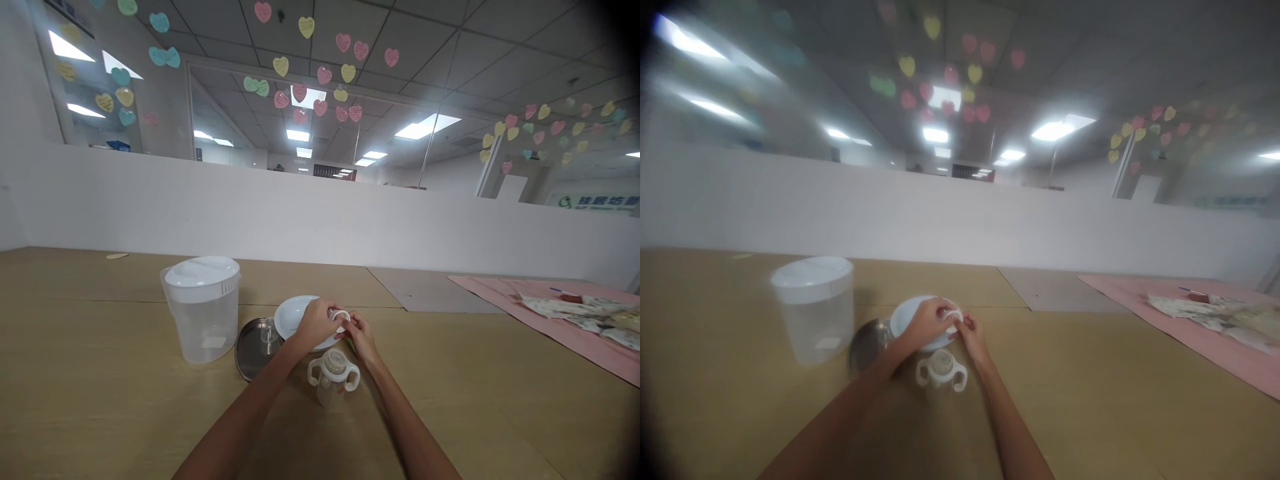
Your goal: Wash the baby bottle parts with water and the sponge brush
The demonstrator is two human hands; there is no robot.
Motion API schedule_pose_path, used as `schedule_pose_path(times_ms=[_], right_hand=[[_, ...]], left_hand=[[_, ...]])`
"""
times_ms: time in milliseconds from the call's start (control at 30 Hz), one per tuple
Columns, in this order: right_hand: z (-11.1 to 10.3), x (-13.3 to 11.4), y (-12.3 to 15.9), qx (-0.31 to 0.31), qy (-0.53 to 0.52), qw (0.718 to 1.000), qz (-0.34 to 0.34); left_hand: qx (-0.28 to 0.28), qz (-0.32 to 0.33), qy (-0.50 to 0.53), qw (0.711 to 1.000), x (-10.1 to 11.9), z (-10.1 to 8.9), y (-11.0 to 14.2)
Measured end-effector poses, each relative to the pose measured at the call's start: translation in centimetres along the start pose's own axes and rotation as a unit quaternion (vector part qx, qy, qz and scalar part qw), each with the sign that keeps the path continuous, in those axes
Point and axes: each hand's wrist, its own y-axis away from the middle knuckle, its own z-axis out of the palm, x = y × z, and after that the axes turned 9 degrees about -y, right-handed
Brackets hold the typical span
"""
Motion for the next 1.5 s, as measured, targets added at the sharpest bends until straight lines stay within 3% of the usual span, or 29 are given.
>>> schedule_pose_path(times_ms=[333,533,700,1000,1233,1500], right_hand=[[0.2,0.0,0.2,0.018,0.023,1.0,-0.007],[0.1,0.2,0.1,0.054,-0.046,0.997,0.001],[0.0,0.2,0.1,0.033,0.003,0.999,-0.031],[1.0,-0.5,0.7,0.054,0.079,0.994,-0.059],[1.5,-0.8,1.2,0.079,0.092,0.99,-0.066],[1.3,-0.5,1.1,0.038,0.096,0.991,-0.086]], left_hand=[[-0.036,0.078,-0.109,0.99,0.3,0.0,0.0],[0.007,0.067,-0.053,0.996,0.0,0.3,0.2],[-0.007,0.073,-0.061,0.995,-0.3,0.4,0.1],[-0.058,0.042,-0.147,0.987,0.7,-0.4,0.3],[-0.037,0.115,-0.154,0.981,0.6,0.3,0.2],[-0.024,0.108,-0.133,0.985,0.3,0.6,0.1]])
